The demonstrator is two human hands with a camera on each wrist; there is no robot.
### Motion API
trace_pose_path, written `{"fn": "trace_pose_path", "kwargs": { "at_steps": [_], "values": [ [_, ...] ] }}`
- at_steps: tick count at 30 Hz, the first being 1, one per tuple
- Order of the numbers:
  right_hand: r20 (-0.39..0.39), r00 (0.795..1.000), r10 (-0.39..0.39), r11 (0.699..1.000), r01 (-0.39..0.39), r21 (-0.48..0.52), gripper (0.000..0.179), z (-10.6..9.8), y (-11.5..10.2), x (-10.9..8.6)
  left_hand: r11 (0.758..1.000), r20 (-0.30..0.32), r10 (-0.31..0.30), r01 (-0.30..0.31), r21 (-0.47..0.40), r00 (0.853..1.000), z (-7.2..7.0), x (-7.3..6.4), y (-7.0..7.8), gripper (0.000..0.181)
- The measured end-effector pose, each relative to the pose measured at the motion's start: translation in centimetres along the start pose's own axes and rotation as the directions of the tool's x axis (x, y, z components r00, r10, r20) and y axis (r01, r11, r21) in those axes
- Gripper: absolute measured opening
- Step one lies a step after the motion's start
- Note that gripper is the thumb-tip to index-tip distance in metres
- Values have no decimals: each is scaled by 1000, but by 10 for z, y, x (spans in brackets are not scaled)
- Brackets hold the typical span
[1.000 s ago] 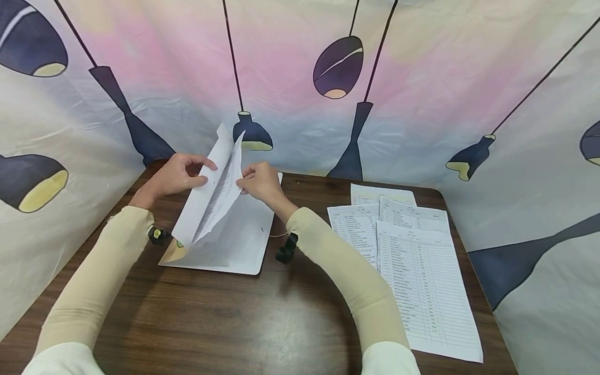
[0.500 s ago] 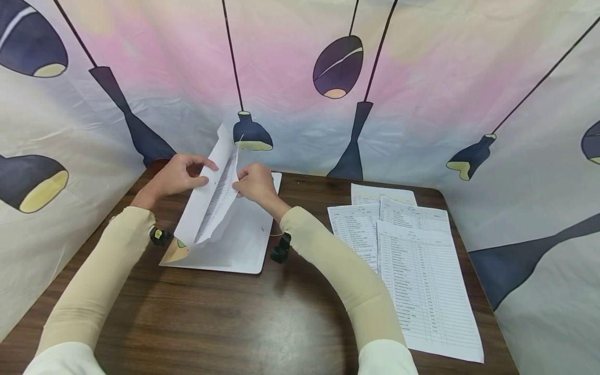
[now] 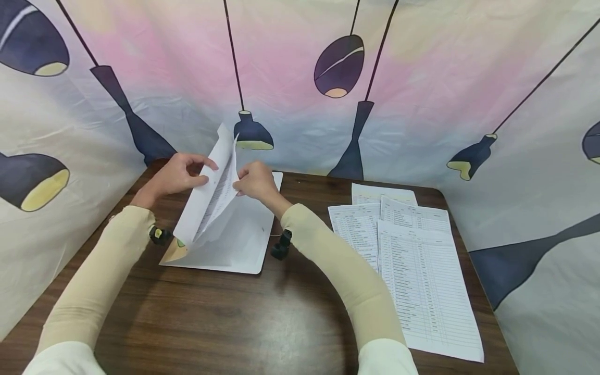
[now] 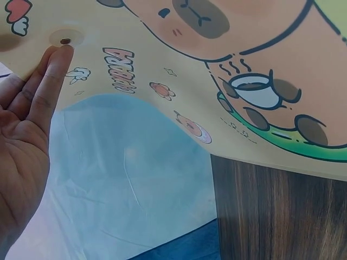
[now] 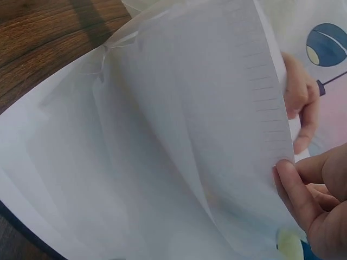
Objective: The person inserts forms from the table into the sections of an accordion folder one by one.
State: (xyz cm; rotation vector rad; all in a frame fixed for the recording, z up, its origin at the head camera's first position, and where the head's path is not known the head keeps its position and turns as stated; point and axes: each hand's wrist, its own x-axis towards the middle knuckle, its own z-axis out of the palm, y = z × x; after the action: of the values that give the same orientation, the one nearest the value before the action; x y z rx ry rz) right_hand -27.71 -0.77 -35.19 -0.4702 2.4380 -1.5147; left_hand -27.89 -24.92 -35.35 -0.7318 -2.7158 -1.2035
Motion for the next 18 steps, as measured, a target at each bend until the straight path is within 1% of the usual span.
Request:
{"fn": "trace_pose_path", "kwargs": {
  "at_steps": [4, 6, 8, 11, 13, 15, 18],
  "values": [
    [-34, 999, -9, 999, 7, -47, 22, 7, 1, 2, 999, 9, 30, -30, -17, 1000, -1, -5, 18, 27],
    [-58, 998, -6, 998, 3, -66, 20, 11, 2, 3, 999, 8, 37, -36, -23, 999, -1, -6, 21, 27],
    [-75, 997, -8, 997, 2, -79, 21, 15, 2, 4, 999, 3, 41, -41, -16, 999, -1, -5, 17, 27],
    [-90, 996, -10, 996, 2, -84, 24, 19, 1, 5, 999, -3, 38, -38, 2, 999, 2, -2, 5, 27],
    [-90, 996, -13, 996, 5, -90, 27, 22, 1, 6, 999, -2, 36, -36, 6, 999, 2, -1, 0, 27],
    [-93, 995, -21, 996, 12, -94, 28, 23, 1, 6, 1000, 3, 30, -30, 2, 1000, 2, 0, -2, 28],
    [-104, 994, -34, 994, 23, -109, 26, 23, 1, 5, 1000, 5, 19, -19, -5, 1000, 2, 0, -4, 29]
  ]
}}
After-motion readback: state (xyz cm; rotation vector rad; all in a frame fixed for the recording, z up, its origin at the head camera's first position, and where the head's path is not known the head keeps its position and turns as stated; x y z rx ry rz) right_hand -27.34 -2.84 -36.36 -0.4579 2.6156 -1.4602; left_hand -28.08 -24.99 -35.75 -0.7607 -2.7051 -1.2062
